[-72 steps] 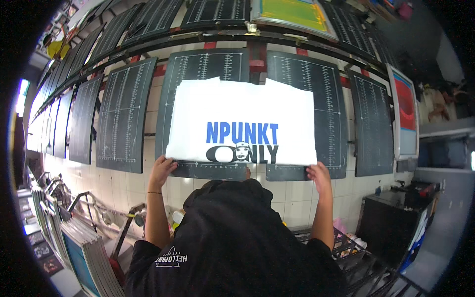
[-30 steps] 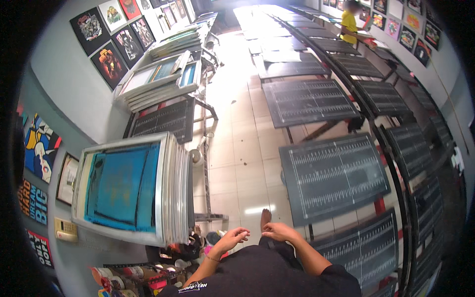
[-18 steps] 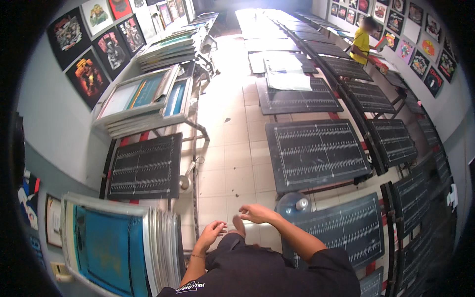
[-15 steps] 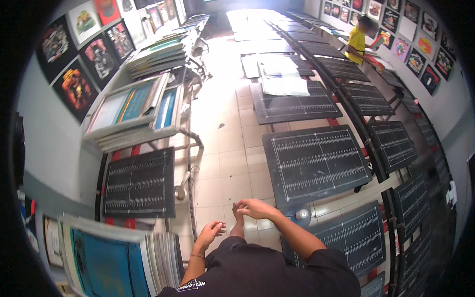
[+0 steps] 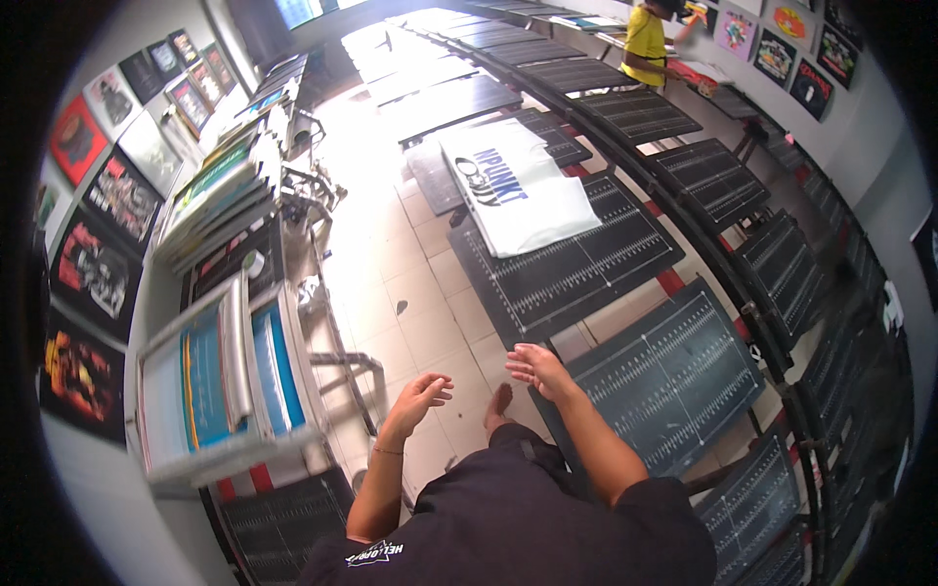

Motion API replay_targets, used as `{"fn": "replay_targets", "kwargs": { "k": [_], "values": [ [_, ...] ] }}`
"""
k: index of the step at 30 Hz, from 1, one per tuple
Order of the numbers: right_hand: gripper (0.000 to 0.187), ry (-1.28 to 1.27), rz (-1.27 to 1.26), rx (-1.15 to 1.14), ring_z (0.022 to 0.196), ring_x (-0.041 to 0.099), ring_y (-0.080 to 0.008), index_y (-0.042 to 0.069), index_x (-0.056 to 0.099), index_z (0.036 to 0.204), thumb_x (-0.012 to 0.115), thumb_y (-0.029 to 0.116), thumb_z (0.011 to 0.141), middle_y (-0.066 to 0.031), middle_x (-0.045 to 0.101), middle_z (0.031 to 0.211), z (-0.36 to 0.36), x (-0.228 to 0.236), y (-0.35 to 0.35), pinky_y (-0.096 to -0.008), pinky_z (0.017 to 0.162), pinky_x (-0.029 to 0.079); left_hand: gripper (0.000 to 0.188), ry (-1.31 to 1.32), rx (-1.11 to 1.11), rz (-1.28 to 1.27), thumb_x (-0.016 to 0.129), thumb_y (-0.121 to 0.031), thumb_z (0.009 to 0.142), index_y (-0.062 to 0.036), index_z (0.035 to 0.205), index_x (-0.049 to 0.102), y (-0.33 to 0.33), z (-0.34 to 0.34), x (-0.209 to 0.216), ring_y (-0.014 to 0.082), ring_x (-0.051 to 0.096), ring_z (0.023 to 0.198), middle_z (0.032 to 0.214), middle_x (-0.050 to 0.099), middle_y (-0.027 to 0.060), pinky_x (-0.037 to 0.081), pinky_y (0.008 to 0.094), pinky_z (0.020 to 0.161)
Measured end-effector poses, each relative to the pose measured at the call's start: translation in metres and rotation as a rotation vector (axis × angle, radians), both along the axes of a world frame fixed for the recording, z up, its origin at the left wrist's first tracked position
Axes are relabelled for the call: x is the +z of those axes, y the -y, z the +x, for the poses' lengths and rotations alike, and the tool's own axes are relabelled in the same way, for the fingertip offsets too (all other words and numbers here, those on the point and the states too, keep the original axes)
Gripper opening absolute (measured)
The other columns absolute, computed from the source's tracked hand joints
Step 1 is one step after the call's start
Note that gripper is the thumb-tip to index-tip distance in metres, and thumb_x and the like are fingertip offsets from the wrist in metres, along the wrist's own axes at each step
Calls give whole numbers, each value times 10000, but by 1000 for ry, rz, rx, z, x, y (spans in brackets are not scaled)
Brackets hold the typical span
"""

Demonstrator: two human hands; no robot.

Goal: The person removes printed t-shirts from screen printing platens, shakes them out, and folds them.

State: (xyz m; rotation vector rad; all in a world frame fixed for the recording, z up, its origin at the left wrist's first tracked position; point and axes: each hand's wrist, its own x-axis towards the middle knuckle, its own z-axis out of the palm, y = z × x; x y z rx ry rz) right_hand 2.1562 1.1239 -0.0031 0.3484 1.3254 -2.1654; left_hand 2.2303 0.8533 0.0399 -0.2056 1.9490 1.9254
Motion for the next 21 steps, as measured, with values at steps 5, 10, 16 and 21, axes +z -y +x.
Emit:
{"fn": "replay_targets", "kwargs": {
  "k": [5,10,16,21],
  "values": [
    [487,223,-270,-267,1000,585,-261,-25,435,1181,607,292,854,-158,545,1126,-138,-49,27,-364,836,508,343,72,-4,6,503,-273,943,15,1124,545,25,-112,-15,193,607,924,1047,612,120,478,296,806],
    [615,359,-418,-380,1002,579,-299,-64,393,1214,624,342,813,-184,534,1088,-230,-69,44,-404,805,525,324,146,47,71,500,-277,942,-11,1120,550,70,-211,-23,197,616,904,1036,625,110,498,313,783],
    [471,324,-452,-513,993,598,-274,-19,473,1143,550,348,859,-163,578,1080,-264,-72,64,-385,788,523,317,94,-15,4,523,-279,922,-28,1114,540,112,-408,-42,212,612,878,1036,614,105,504,324,749],
    [321,421,-409,-717,887,628,-254,30,525,1069,519,302,898,-123,607,1002,-269,-67,73,-362,704,530,330,-32,10,-25,557,-237,884,-49,1149,497,90,-629,-72,173,596,767,971,591,58,500,286,617]
  ]
}}
